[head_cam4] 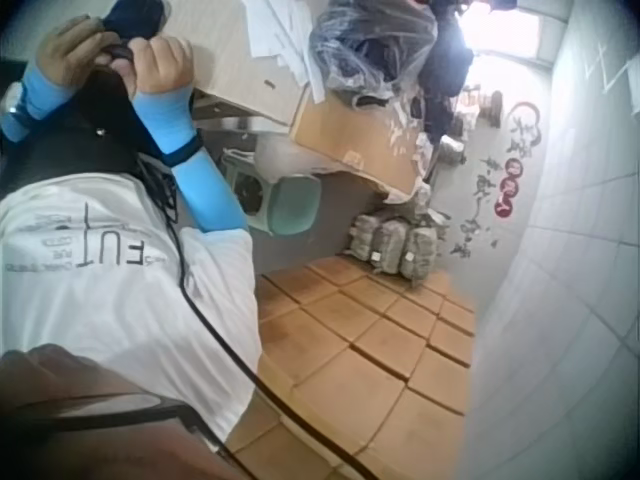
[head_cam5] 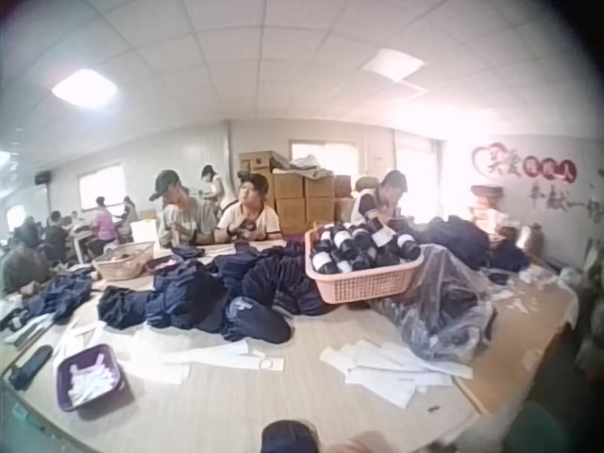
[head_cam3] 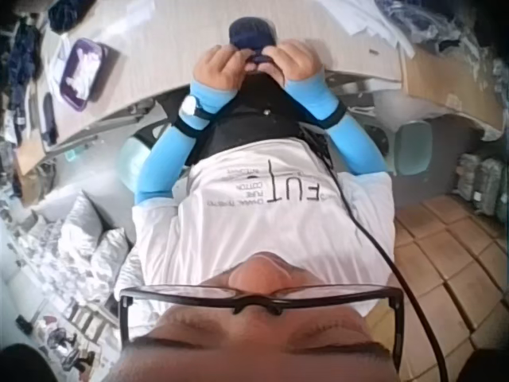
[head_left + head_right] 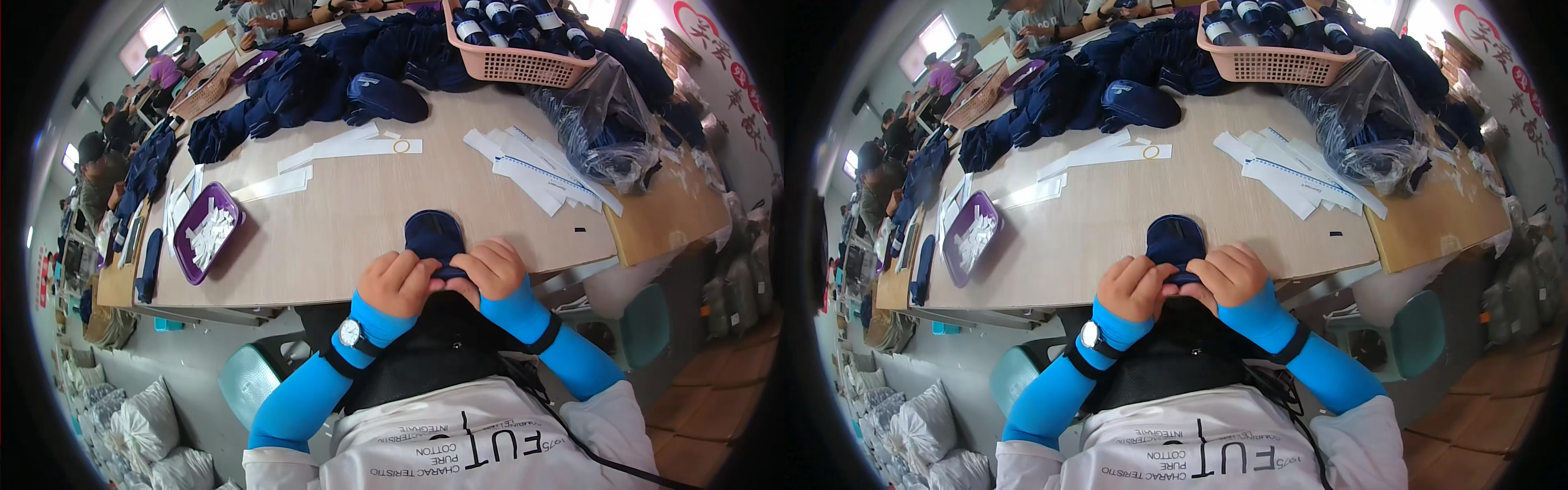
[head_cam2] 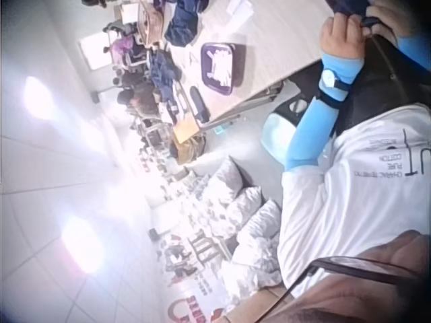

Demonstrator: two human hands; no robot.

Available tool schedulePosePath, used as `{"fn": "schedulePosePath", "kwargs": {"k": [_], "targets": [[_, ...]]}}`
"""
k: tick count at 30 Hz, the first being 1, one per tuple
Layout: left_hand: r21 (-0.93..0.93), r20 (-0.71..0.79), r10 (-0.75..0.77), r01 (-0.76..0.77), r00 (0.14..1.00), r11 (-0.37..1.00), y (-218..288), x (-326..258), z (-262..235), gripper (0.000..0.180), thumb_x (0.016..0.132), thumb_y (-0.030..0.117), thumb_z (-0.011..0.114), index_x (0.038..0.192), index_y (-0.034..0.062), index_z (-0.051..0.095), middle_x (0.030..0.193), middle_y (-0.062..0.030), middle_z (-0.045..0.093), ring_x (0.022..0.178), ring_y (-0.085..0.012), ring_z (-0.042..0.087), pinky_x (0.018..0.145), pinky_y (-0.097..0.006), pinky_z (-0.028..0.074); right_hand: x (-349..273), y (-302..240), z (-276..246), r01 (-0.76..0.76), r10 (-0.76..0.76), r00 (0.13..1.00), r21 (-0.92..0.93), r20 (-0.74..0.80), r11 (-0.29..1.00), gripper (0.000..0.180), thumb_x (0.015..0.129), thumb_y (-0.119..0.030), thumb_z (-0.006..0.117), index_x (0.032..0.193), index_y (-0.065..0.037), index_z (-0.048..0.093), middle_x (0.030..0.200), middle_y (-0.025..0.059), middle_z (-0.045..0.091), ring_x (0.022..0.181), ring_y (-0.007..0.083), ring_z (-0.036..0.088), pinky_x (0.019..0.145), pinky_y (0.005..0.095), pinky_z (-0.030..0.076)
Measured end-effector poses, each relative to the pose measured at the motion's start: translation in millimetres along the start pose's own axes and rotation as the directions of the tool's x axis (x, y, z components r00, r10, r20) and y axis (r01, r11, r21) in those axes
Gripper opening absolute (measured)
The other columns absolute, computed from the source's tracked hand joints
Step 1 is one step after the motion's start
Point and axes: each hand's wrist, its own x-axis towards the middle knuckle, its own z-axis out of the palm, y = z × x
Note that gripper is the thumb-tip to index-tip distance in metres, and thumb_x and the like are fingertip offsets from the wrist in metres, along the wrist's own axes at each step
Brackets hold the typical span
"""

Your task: The recorder is applying white adhesive labels to blue fabric garment components.

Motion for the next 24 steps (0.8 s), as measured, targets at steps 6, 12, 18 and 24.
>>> {"fn": "schedulePosePath", "kwargs": {"k": [6,12,18,24], "targets": [[0.081,-0.012,-0.214,0.215,0.977,0.973,1.2,16.7,11.4,0.003,0.090,0.005,0.073,0.093,0.0046,0.071,0.087,-0.0105,0.065,0.072,-0.0315,0.061,0.064,-0.041,0.052,18.3,3.9,19.3,-0.153,0.152,0.988,-0.076,-0.022,0.985,0.017,0.091,-0.021,0.075,0.086,-0.006,0.068,0.091,0.0072,0.067,0.082,0.0284,0.063,0.078,0.0420,0.044],[-0.047,-0.110,-0.235,0.231,0.966,0.972,-1.0,22.6,15.1,0.006,0.091,-0.003,0.068,0.094,0.0021,0.070,0.094,-0.0143,0.067,0.081,-0.0343,0.066,0.071,-0.041,0.055,24.1,13.7,37.7,-0.181,0.168,0.976,-0.090,-0.136,0.979,0.023,0.093,-0.020,0.071,0.074,-0.007,0.067,0.087,0.0055,0.068,0.084,0.0266,0.062,0.080,0.0424,0.040],[0.052,-0.102,-0.085,0.091,0.991,0.995,14.1,11.6,5.0,0.029,0.084,-0.005,0.072,0.112,0.0019,0.069,0.108,-0.0149,0.070,0.097,-0.0368,0.070,0.082,-0.042,0.059,25.4,10.2,35.0,-0.287,0.278,0.957,-0.137,-0.081,0.948,0.024,0.092,-0.022,0.073,0.073,-0.008,0.068,0.074,0.0052,0.069,0.081,0.0256,0.064,0.080,0.0437,0.036],[-0.033,-0.012,-0.177,0.176,0.984,0.984,10.2,9.0,1.1,0.029,0.085,0.002,0.075,0.114,0.0011,0.070,0.110,-0.0174,0.069,0.102,-0.0379,0.069,0.087,-0.043,0.057,31.5,12.3,44.7,-0.325,0.314,0.936,-0.052,-0.161,0.944,0.027,0.096,-0.027,0.069,0.075,-0.011,0.071,0.075,0.0073,0.070,0.083,0.0253,0.065,0.082,0.0445,0.036]]}}
